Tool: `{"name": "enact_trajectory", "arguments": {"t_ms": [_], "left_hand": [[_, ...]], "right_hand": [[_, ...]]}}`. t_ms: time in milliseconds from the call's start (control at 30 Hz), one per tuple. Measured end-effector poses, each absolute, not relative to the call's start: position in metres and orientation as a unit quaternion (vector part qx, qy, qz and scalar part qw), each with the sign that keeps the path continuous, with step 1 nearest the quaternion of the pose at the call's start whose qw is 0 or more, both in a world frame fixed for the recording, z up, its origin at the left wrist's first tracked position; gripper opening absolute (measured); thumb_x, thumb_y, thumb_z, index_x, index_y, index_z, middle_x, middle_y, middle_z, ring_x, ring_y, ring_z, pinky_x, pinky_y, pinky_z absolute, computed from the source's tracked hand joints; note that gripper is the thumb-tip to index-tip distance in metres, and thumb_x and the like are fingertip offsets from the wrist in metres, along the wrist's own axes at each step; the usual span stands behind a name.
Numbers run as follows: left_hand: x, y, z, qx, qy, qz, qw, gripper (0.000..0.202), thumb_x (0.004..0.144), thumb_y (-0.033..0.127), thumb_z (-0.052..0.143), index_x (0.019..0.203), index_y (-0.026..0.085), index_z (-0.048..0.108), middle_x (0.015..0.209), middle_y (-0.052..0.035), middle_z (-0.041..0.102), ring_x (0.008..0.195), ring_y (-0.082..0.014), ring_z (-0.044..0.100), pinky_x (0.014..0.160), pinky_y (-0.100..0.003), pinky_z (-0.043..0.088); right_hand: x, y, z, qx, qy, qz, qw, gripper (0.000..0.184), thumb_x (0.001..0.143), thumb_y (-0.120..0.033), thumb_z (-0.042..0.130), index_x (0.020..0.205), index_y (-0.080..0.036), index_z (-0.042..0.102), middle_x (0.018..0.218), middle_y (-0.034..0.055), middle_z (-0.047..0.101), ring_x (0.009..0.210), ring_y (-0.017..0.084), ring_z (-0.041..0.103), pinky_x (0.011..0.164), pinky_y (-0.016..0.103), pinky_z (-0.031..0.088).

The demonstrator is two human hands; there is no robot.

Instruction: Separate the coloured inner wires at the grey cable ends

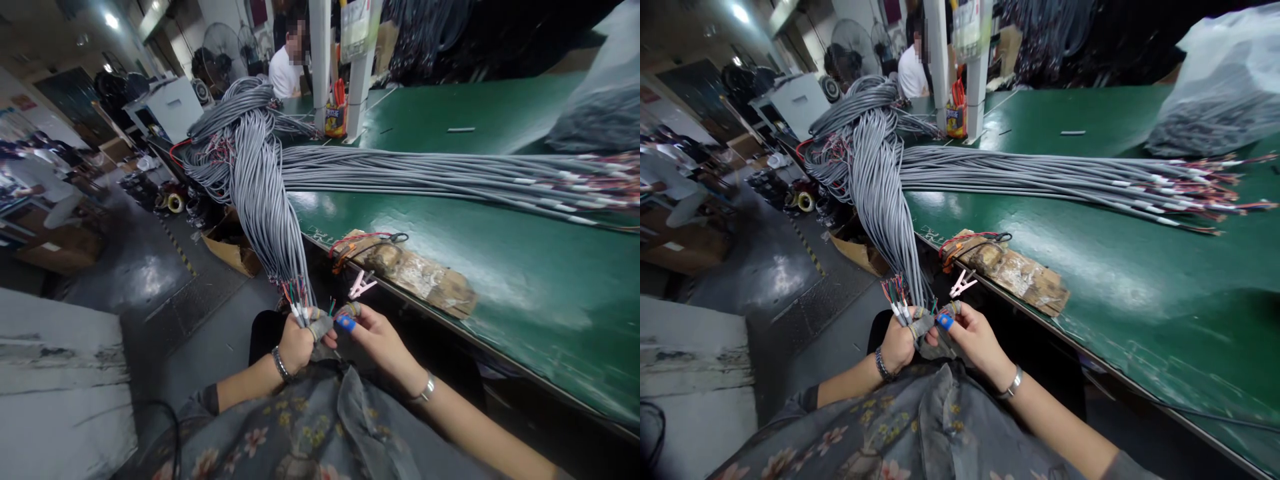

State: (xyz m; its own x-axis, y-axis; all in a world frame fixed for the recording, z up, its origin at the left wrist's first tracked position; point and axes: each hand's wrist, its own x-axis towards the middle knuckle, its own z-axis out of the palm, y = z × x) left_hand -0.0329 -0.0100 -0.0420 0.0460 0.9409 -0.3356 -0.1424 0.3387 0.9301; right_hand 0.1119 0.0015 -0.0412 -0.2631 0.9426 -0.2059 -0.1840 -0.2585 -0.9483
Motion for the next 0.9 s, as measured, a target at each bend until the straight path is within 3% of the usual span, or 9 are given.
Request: {"name": "enact_trajectory", "arguments": {"t_ms": [267,433,900], "left_hand": [[-0.039,-0.009,-0.037,0.440,0.526,0.378,0.622,0.043,0.057,0.053,0.076,0.055,0.015,0.056,0.050,-0.0031,0.061,0.041,-0.0129,0.057,0.043,-0.023,0.045],[-0.041,-0.006,-0.032,0.456,0.529,0.325,0.637,0.046,0.050,0.052,0.080,0.051,0.015,0.053,0.043,-0.0003,0.056,0.036,-0.0104,0.051,0.040,-0.022,0.042],[-0.031,-0.004,-0.034,0.327,0.547,0.400,0.658,0.042,0.050,0.051,0.077,0.054,0.014,0.057,0.045,-0.0036,0.059,0.038,-0.0134,0.055,0.039,-0.023,0.042]], "right_hand": [[0.108,0.006,-0.041,-0.403,-0.422,0.719,0.379,0.040,0.064,-0.053,0.074,0.070,-0.020,0.053,0.052,-0.0029,0.058,0.049,0.013,0.052,0.050,0.026,0.040],[0.108,0.006,-0.036,-0.363,-0.423,0.742,0.372,0.038,0.063,-0.051,0.076,0.068,-0.019,0.055,0.052,-0.0012,0.062,0.048,0.015,0.057,0.053,0.029,0.044],[0.104,0.006,-0.056,-0.422,-0.401,0.691,0.428,0.042,0.064,-0.056,0.074,0.074,-0.019,0.057,0.055,-0.0027,0.055,0.049,0.013,0.051,0.048,0.027,0.041]]}}
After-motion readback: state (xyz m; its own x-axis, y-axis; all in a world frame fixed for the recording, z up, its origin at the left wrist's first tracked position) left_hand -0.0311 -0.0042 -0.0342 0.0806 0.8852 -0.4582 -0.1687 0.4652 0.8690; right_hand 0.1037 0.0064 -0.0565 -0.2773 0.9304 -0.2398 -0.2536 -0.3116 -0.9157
